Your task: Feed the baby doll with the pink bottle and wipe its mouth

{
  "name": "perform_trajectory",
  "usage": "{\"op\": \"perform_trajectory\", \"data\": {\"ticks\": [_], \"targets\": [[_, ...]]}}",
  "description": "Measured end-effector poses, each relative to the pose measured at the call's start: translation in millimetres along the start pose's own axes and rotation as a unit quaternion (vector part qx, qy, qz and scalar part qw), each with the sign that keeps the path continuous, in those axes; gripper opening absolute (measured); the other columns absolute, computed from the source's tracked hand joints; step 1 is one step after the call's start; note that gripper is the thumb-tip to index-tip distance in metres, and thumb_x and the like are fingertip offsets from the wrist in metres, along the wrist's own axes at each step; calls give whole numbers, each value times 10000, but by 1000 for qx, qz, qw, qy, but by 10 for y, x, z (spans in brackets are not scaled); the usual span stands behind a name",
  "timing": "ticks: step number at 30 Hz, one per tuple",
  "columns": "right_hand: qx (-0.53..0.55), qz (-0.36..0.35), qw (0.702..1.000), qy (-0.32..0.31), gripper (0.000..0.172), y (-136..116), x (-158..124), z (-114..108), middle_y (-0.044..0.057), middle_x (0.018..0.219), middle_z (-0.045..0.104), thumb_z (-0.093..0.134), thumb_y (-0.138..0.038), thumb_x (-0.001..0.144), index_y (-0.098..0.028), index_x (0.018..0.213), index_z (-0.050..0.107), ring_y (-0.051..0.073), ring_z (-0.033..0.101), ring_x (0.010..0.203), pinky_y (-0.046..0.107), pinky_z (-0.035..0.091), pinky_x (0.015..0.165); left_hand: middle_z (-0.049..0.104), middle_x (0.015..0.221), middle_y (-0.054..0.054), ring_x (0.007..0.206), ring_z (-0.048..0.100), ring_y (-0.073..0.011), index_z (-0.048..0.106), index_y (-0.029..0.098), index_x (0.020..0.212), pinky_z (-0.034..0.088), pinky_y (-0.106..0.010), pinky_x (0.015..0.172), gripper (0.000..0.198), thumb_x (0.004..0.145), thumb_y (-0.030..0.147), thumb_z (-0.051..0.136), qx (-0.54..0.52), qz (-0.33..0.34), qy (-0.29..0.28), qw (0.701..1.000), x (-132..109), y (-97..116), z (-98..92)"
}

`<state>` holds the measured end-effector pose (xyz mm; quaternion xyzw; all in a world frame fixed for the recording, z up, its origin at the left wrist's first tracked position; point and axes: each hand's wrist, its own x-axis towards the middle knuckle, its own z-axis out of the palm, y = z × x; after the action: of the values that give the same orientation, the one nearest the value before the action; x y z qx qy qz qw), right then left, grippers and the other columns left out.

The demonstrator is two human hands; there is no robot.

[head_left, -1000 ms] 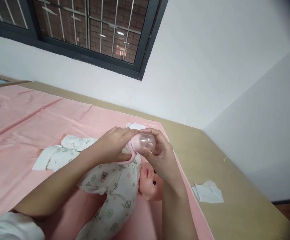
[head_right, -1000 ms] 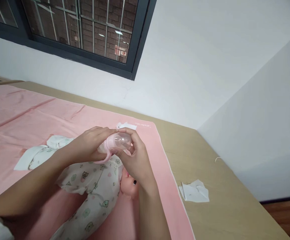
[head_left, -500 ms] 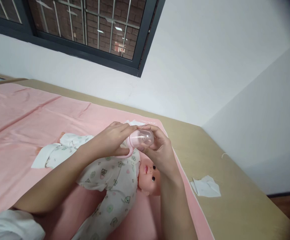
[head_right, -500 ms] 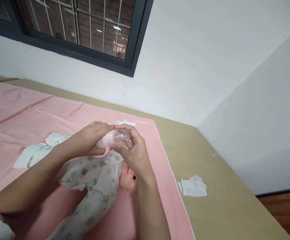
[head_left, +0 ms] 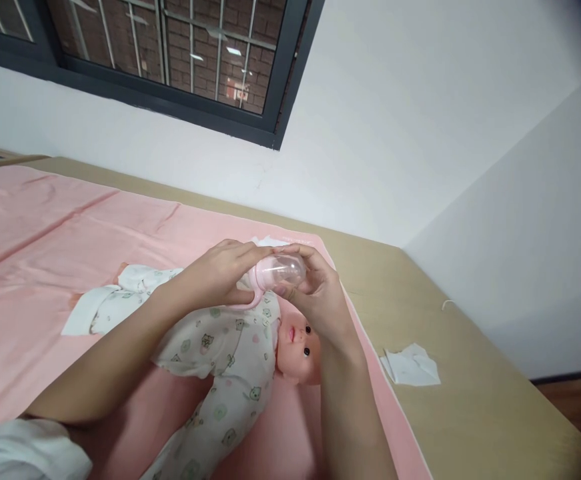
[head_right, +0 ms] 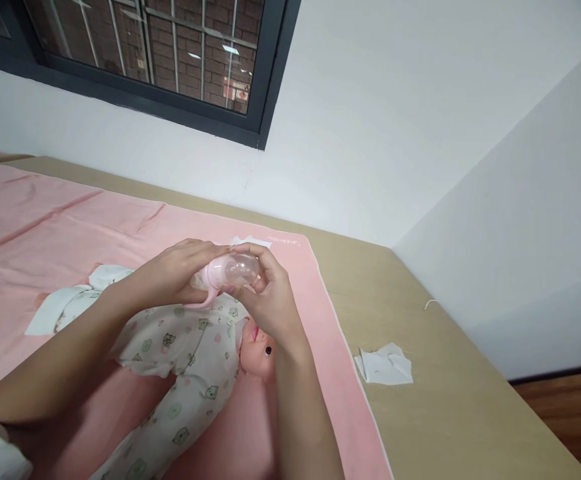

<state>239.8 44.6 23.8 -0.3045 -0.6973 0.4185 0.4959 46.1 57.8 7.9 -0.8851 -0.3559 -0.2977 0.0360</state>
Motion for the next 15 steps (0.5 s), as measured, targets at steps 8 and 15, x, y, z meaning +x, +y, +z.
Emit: {"op": "perform_trajectory", "data": {"ticks": [8,15], "targets": [[-111,-58,977,174,504,91,19,-537,55,1258,554,722,-417,720,-288,1164,522,220,545,1138,391,483,926,651,1078,-44,944,594,-233,532,190,1154,349,-363,963,422,734,217,559,41,-142,-2,989,-17,-337,-196],[-309,88,907,273,592,1201,65,-1395,110,1230,579,675,-302,629,-201,1201,559,259,556,1091,460,439,958,629,909,-46,1002,549,-318,524,248,1046,347,-384,848,343,713,287,593,81,-259,-23,962,-106,-792,-176]]}}
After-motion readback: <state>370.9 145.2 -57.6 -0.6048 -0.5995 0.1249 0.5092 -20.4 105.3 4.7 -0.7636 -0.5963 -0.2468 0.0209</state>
